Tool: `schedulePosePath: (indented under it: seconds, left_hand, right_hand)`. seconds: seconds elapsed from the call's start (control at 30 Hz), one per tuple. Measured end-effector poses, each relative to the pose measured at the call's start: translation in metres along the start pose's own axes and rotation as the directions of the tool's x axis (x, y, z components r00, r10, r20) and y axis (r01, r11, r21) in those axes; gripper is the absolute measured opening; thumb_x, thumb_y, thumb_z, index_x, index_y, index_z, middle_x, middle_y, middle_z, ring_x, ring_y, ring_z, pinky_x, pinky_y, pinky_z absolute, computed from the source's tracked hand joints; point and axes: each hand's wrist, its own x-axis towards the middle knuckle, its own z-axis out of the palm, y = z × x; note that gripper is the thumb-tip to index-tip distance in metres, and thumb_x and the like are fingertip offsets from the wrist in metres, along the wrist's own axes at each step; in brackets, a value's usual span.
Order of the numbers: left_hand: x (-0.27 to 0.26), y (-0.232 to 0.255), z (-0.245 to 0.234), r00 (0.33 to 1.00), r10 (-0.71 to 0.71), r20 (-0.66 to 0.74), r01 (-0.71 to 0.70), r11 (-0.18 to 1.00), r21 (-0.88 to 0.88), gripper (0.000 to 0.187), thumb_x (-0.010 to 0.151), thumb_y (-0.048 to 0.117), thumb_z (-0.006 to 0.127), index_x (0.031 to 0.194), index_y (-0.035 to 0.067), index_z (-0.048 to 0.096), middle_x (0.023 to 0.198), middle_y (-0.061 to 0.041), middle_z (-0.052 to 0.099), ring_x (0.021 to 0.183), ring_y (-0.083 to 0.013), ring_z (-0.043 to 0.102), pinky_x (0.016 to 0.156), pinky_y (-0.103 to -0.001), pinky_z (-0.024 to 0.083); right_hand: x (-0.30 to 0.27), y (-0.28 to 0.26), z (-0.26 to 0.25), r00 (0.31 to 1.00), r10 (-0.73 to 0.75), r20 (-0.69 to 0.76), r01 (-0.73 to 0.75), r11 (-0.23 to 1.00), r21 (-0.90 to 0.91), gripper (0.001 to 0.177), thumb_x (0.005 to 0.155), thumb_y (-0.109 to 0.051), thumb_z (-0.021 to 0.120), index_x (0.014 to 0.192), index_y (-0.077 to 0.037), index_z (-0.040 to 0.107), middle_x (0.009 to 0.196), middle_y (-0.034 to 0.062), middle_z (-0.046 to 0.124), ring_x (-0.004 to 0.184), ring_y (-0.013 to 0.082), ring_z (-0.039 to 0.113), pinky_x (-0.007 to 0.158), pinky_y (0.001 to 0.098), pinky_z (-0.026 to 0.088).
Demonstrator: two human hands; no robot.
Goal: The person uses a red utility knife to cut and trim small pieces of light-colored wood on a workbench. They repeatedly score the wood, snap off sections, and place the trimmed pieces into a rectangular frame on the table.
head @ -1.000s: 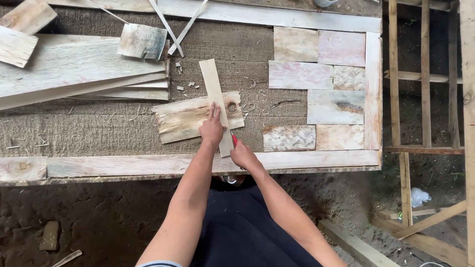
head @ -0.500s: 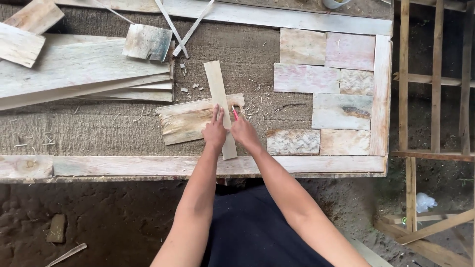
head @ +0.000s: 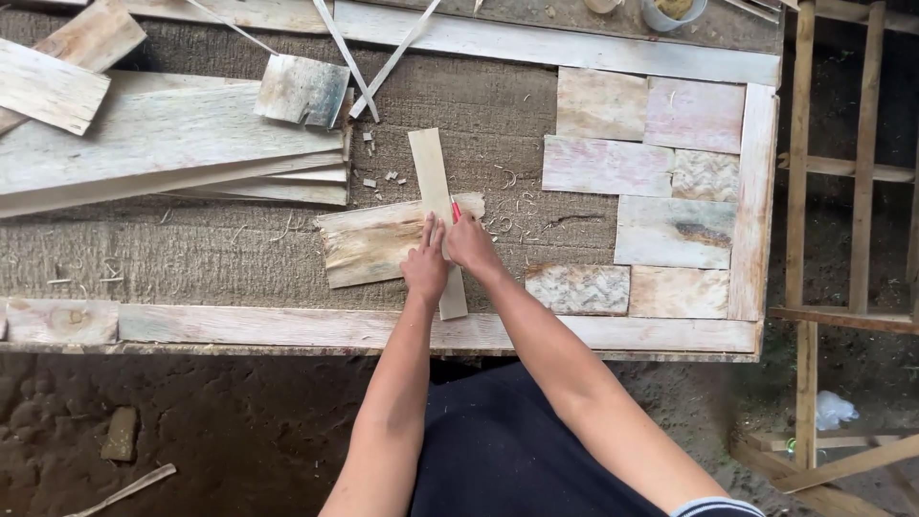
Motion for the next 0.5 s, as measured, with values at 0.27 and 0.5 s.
schedulePosePath:
  seconds: [0.27, 0.5]
  left_hand:
    - [-0.001, 0.001, 0.001, 1.000, -0.009, 0.000, 0.009, 0.999, 0.034, 0.084, 0.095, 0.031, 0.070, 0.162, 0.041, 0.020, 0.168, 0.028, -0.003, 0.120, -0.0348, 0.061, 0.096, -0.057, 0.058]
    - [0.017, -0.011, 0.026, 1.000, 0.008, -0.028, -0.007, 0.999, 0.040, 0.078, 0.099, 0.023, 0.062, 0.162, 0.043, 0.020, 0.168, 0.028, -0.001, 0.118, -0.0332, 0.062, 0.096, -0.057, 0.057]
  right_hand:
    - [-0.036, -0.035, -0.031, 0.996, 0.079, 0.041, -0.081, 0.996, 0.049, 0.045, 0.094, -0.026, 0.038, 0.123, 0.006, 0.048, 0.123, 0.0345, 0.066, 0.116, 0.0526, 0.065, 0.099, 0.0587, 0.054]
    - [0.024, 0.024, 0.048, 0.989, 0.116, 0.095, -0.124, 0.989, 0.079, 0.051, 0.090, -0.032, 0.044, 0.125, 0.005, 0.051, 0.125, 0.0309, 0.066, 0.119, 0.0497, 0.064, 0.099, 0.0574, 0.054]
